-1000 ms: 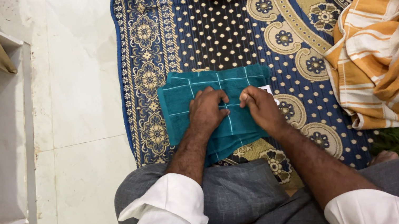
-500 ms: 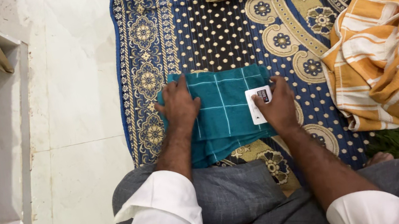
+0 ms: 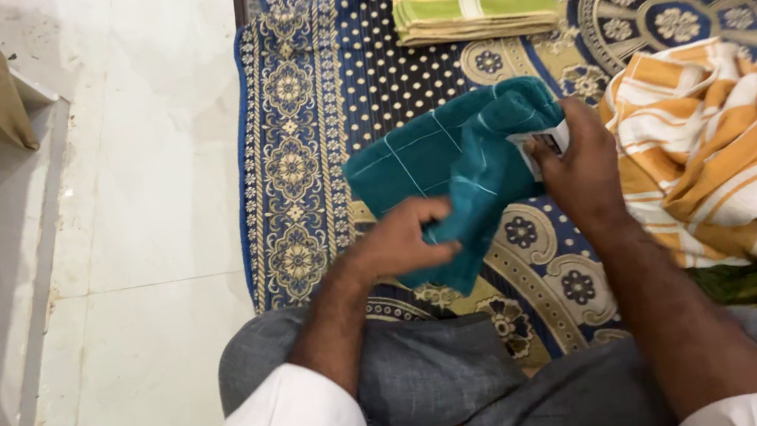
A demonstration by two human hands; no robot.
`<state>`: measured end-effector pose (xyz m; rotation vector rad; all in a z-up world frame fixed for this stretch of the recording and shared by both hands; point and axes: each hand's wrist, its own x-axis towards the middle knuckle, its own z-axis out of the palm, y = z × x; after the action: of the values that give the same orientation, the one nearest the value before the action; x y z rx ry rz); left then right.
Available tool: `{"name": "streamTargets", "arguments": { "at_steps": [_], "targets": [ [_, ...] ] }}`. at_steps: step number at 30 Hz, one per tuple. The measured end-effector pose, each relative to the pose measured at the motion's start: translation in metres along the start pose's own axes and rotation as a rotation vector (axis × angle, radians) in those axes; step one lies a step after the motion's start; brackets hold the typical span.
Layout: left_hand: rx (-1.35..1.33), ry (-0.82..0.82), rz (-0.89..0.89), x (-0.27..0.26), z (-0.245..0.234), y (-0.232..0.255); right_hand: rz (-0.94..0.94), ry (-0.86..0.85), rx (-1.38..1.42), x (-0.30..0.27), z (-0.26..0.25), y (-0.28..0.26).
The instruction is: The person folds a teal towel with a white grid pattern, aligns the edges, and places it on a stack. Then the person picks up a yellow-and-white striped towel, shakes it out, and begins folding it.
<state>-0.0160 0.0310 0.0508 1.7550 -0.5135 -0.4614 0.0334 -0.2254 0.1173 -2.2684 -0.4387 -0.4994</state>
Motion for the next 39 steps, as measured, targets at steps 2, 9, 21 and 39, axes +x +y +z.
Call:
{"name": "streamTargets", "arguments": {
  "at_steps": [2,9,21,39],
  "targets": [
    [-0.016,-0.058,0.200,0.001,0.023,0.003,-0.125,0.028,-0.053,0.009,-0.015,-0.014],
    [-0.612,0.399,0.113,0.004,0.030,0.014,-0.210,-0.202,0.092,0.012,-0.031,-0.052],
    [-0.638,0.194,0.197,0.002,0.028,0.036,0.194,-0.156,0.430,-0.018,0.016,-0.064],
    [0.882,0.929,0.568,-0.015,0.001,0.086,0.145,-0.313,0.725,-0.036,0.037,-0.022]
  ]
}}
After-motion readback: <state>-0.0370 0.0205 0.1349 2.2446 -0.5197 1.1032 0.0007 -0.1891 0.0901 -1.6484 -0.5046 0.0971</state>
